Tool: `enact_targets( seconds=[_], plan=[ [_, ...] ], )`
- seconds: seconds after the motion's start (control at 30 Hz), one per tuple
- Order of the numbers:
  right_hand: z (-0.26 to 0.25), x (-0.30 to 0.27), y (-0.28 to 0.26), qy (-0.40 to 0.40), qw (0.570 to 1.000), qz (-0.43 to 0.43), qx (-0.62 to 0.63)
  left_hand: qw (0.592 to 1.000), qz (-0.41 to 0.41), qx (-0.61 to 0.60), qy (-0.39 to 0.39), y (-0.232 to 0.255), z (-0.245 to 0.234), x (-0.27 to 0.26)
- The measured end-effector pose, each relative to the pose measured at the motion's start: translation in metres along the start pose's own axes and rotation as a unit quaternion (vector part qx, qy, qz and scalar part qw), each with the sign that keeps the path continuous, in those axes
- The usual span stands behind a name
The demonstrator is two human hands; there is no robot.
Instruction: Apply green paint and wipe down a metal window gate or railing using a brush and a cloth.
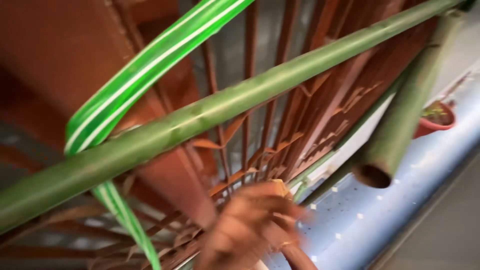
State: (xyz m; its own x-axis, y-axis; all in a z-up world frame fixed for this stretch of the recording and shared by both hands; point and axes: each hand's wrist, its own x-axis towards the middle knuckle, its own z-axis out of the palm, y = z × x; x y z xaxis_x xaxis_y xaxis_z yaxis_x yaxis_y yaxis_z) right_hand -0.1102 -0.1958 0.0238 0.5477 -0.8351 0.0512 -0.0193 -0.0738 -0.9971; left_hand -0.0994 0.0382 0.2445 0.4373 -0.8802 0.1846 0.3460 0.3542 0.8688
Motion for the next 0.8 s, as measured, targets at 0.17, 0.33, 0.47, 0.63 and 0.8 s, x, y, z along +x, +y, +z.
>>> enact_targets(
  seconds=[0.17,0.33,0.47,0.63,0.8],
  plan=[
    [-0.014,0.028,0.091,0.018,0.993,0.062,-0.095,0.952,-0.214,0.032,0.216,-0.006,-0.060,0.059],
    [-0.017,0.058,0.083,-0.002,0.947,0.005,-0.321,0.943,-0.217,0.040,0.248,-0.061,-0.125,0.033],
    [-0.021,0.108,0.205,-0.103,0.769,-0.025,-0.630,0.927,-0.233,0.044,0.292,-0.083,-0.153,0.021],
    [-0.008,0.091,0.064,-0.008,0.842,-0.047,-0.537,0.925,-0.260,0.076,0.265,-0.121,-0.204,0.001],
    [-0.016,0.116,-0.020,0.119,0.893,0.003,-0.434,0.949,-0.134,0.086,0.272,-0.194,-0.264,-0.014]
  ],
)
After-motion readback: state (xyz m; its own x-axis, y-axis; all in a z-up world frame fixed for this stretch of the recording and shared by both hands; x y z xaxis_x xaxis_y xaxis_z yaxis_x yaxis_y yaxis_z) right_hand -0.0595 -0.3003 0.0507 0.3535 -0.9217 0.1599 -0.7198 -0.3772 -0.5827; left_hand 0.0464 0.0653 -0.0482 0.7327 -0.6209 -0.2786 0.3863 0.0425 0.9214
